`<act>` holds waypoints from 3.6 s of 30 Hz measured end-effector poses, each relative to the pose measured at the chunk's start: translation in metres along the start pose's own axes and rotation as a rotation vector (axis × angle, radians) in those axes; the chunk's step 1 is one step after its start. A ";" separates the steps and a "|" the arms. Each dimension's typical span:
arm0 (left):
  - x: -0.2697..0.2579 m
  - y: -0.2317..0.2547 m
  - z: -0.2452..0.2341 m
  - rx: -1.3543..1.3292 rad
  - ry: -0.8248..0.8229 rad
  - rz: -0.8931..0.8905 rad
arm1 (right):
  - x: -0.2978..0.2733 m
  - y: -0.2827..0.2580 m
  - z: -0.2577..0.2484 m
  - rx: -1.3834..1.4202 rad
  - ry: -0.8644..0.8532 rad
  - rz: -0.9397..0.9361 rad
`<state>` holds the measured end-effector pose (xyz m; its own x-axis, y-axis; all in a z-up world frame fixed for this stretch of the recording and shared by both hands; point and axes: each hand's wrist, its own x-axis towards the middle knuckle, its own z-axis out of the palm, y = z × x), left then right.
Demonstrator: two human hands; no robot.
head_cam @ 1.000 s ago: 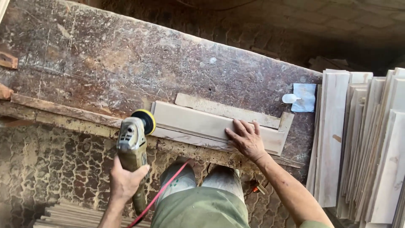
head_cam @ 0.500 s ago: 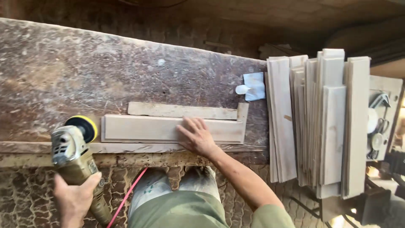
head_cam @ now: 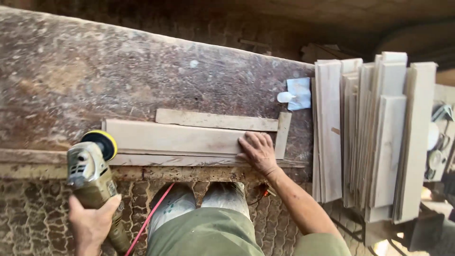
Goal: Sanding wooden planks with a power tool and applying adhesive to them in a workshop.
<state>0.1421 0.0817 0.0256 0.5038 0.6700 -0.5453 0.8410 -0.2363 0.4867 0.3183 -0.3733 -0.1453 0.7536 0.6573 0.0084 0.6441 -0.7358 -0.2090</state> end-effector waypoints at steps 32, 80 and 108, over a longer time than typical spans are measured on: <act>-0.006 -0.040 0.079 -0.748 -0.146 -0.135 | 0.161 -0.316 -0.015 1.630 -0.516 0.576; -0.081 0.027 0.193 -0.224 -0.641 0.180 | -0.012 -0.173 -0.007 1.984 0.133 0.889; -0.116 0.044 0.216 -0.211 -0.684 0.187 | -0.083 -0.139 0.011 1.862 0.243 1.000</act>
<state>0.1632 -0.1582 -0.0379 0.7034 0.0274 -0.7102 0.7079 -0.1169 0.6966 0.1647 -0.3241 -0.1277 0.7700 0.1028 -0.6297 -0.6211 0.3466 -0.7029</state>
